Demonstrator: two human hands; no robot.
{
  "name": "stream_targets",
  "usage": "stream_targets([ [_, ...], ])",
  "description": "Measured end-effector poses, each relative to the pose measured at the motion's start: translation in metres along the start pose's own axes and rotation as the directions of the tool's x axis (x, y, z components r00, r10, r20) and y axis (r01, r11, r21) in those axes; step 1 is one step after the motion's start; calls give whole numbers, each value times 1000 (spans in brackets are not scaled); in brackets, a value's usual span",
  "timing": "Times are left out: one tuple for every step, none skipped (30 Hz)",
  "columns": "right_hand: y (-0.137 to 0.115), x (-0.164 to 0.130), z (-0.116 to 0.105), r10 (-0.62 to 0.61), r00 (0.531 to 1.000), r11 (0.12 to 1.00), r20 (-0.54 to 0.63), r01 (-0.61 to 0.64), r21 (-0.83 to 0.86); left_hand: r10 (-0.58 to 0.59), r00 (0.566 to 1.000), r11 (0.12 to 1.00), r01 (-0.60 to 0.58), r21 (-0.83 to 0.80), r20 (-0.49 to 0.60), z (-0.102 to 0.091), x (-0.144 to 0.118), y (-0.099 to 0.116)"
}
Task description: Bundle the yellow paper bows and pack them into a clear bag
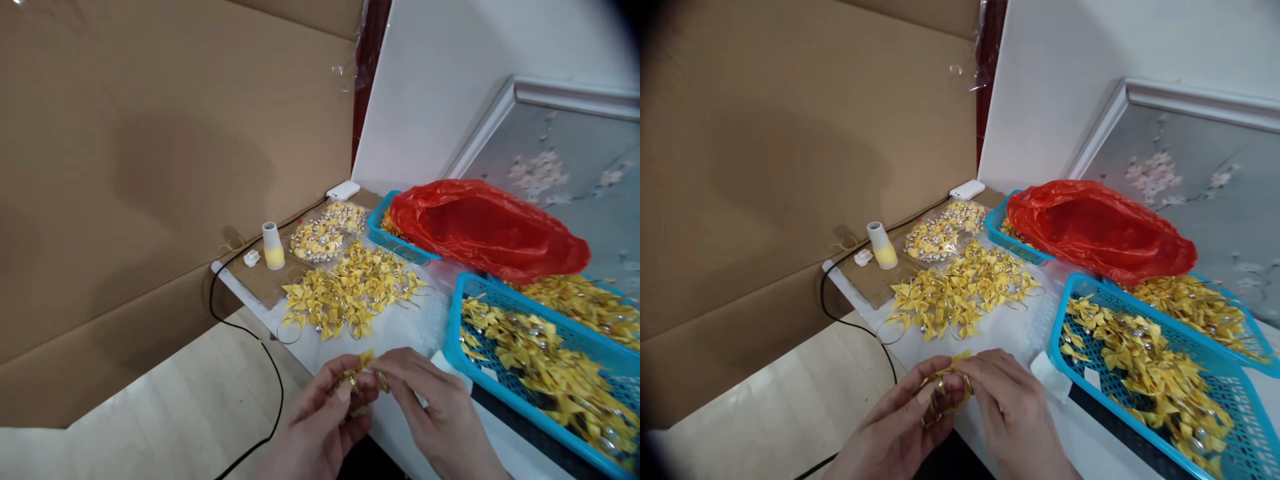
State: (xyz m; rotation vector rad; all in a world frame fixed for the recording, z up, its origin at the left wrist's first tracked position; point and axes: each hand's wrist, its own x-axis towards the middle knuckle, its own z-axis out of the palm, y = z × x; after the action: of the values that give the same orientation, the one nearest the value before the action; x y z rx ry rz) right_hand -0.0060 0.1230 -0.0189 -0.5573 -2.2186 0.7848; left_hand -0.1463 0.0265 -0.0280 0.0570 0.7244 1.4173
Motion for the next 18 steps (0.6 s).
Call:
stream_targets([
  [0,-1,-1,8,1000,1000,9,-8,0,9,1000,1000,-9,-3,-12,0,0,0],
  [0,-1,-1,9,1000,1000,14,-9,-5,13,1000,1000,-14,-6,-21,0,1,-1],
  [-1,-1,-2,-4,1000,1000,19,4,-19,14,1000,1000,-14,-9,-27,0,1,-1],
  [-1,-1,-3,-30,999,999,20,31,-44,12,1000,1000,-12,-11,-29,0,2,-1],
  [-1,0,-3,-67,998,995,20,68,-79,10,1000,1000,-10,-13,-27,0,2,-1],
  [-1,0,-3,-109,994,987,21,111,-119,8,1000,1000,-9,-15,-26,0,2,-2],
  [-1,0,-4,-149,989,975,23,151,-162,9,1000,1000,-9,-16,-29,0,2,-2],
  [-2,0,-3,-183,983,961,29,185,-203,11,999,1000,-11,-16,-36,0,2,-2],
  [-2,0,-3,-207,978,948,37,210,-238,12,999,1000,-12,-14,-45,0,2,-2],
  [-3,0,-3,-225,973,937,49,229,-263,11,999,1000,-11,-13,-53,1,2,-2],
  [-4,0,-2,-241,969,929,62,249,-275,9,998,1000,-9,-14,-55,1,2,-2],
  [-5,1,-2,-252,965,924,76,263,-276,8,999,1000,-9,-19,-53,2,2,-2],
  [-5,2,-1,-257,963,925,85,271,-267,11,999,1000,-12,-25,-52,3,2,-2],
  [-5,4,-1,-247,964,933,95,263,-246,17,998,999,-19,-33,-53,4,2,-1],
  [-4,6,0,-216,971,948,100,233,-216,25,998,999,-28,-40,-58,4,1,-1],
  [-2,9,2,-148,984,969,97,164,-184,34,997,998,-36,-45,-64,5,0,0],
  [1,12,4,-52,995,985,81,64,-159,42,997,998,-45,-46,-69,6,0,2],
  [4,16,6,55,997,989,63,-45,-143,49,996,998,-52,-44,-72,7,-1,3],
])
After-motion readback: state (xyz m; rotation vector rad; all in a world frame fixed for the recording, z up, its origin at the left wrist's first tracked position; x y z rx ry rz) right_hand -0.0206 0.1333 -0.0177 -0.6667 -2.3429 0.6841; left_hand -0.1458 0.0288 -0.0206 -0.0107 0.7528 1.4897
